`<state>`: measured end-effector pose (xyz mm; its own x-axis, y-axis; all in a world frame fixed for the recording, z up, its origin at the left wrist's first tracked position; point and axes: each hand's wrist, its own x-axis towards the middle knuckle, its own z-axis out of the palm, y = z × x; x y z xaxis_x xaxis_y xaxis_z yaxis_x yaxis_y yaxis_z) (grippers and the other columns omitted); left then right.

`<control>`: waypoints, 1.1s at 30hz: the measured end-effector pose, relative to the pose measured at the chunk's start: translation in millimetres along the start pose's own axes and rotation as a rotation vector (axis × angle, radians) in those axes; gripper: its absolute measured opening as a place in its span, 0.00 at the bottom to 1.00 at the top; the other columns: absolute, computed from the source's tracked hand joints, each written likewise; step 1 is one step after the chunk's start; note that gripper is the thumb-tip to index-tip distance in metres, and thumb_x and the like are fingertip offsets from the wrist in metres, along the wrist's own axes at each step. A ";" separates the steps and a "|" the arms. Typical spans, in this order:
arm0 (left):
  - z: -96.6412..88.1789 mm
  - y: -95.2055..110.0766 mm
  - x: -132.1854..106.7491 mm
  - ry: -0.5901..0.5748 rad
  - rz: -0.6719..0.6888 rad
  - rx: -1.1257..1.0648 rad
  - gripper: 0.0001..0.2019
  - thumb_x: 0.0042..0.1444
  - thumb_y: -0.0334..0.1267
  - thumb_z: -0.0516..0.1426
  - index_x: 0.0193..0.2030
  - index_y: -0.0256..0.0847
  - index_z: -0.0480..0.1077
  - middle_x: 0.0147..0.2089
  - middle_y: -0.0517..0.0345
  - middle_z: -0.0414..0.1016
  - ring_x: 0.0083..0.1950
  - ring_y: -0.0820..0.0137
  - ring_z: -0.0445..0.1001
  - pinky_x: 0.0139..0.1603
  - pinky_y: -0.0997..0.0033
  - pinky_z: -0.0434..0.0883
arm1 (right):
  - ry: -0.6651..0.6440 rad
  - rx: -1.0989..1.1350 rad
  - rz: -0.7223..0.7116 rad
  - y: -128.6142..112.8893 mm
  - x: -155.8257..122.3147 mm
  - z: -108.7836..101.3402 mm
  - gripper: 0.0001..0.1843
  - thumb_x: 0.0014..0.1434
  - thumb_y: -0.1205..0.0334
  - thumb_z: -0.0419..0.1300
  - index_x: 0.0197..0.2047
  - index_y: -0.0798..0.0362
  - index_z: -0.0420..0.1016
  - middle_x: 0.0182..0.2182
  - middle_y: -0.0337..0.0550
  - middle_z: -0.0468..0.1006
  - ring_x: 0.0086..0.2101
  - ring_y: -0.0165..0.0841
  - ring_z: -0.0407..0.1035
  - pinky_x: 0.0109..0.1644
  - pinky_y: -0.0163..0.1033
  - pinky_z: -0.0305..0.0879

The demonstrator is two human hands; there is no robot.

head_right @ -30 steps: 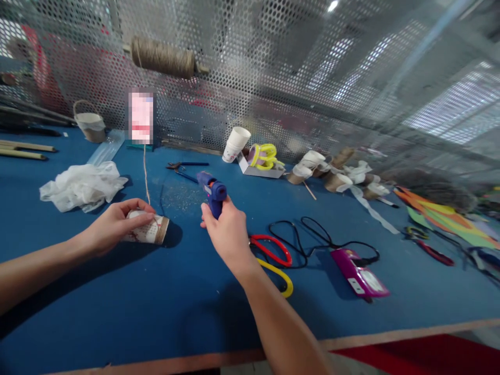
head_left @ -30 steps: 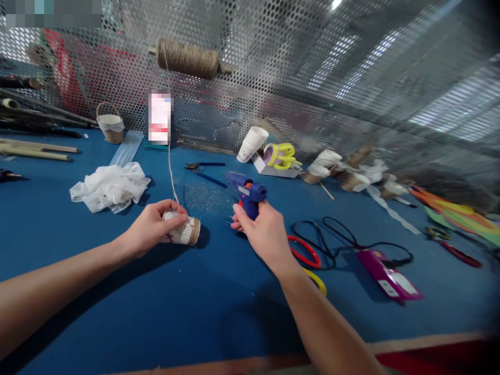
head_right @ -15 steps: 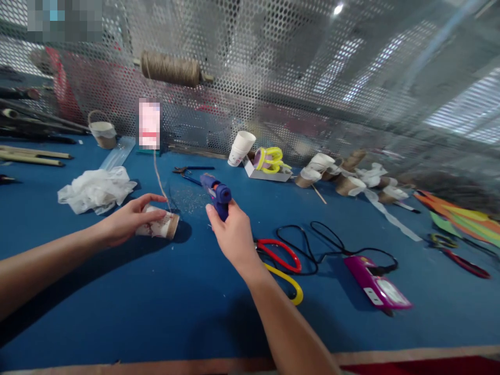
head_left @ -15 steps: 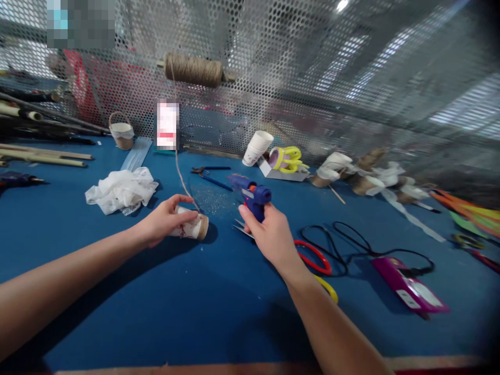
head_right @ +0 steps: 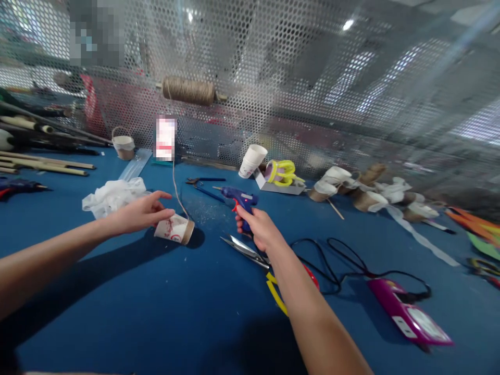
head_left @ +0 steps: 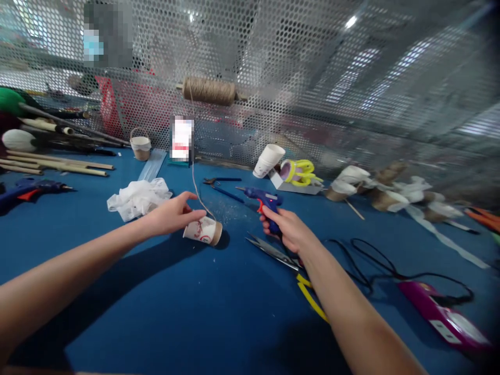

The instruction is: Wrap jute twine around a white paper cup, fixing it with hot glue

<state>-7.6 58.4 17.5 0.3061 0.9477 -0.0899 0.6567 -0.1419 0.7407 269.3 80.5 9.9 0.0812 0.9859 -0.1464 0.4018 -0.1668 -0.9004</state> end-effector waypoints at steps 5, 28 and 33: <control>-39.5 -19.8 5.7 0.359 -0.059 0.670 0.27 0.56 0.49 0.52 0.58 0.34 0.63 0.56 0.39 0.69 0.58 0.48 0.64 0.52 0.54 0.64 | -0.001 -0.306 0.022 4.5 13.3 -6.9 0.18 0.55 0.53 0.59 0.19 0.55 0.67 0.15 0.37 0.66 0.19 0.28 0.60 0.24 0.34 0.58; -79.0 -58.2 33.0 0.067 -0.440 0.818 0.16 0.54 0.42 0.56 0.43 0.33 0.75 0.45 0.36 0.76 0.49 0.48 0.73 0.41 0.61 0.70 | -0.173 -1.238 -0.207 13.1 -76.3 -40.2 0.07 0.53 0.64 0.55 0.28 0.50 0.74 0.28 0.45 0.81 0.30 0.41 0.76 0.28 0.39 0.66; -61.0 -47.3 51.6 0.012 -0.511 0.849 0.16 0.61 0.40 0.55 0.54 0.36 0.66 0.53 0.48 0.69 0.49 0.62 0.72 0.48 0.55 0.72 | -0.147 -1.296 -0.214 50.5 -82.9 -63.3 0.17 0.47 0.71 0.56 0.41 0.56 0.77 0.36 0.54 0.82 0.35 0.46 0.78 0.38 0.45 0.74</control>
<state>-65.0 131.4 18.4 -0.1556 0.9543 -0.2551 0.9854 0.1317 -0.1083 340.6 -10.6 2.5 -0.1589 0.9729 -0.1681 0.9765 0.1799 0.1184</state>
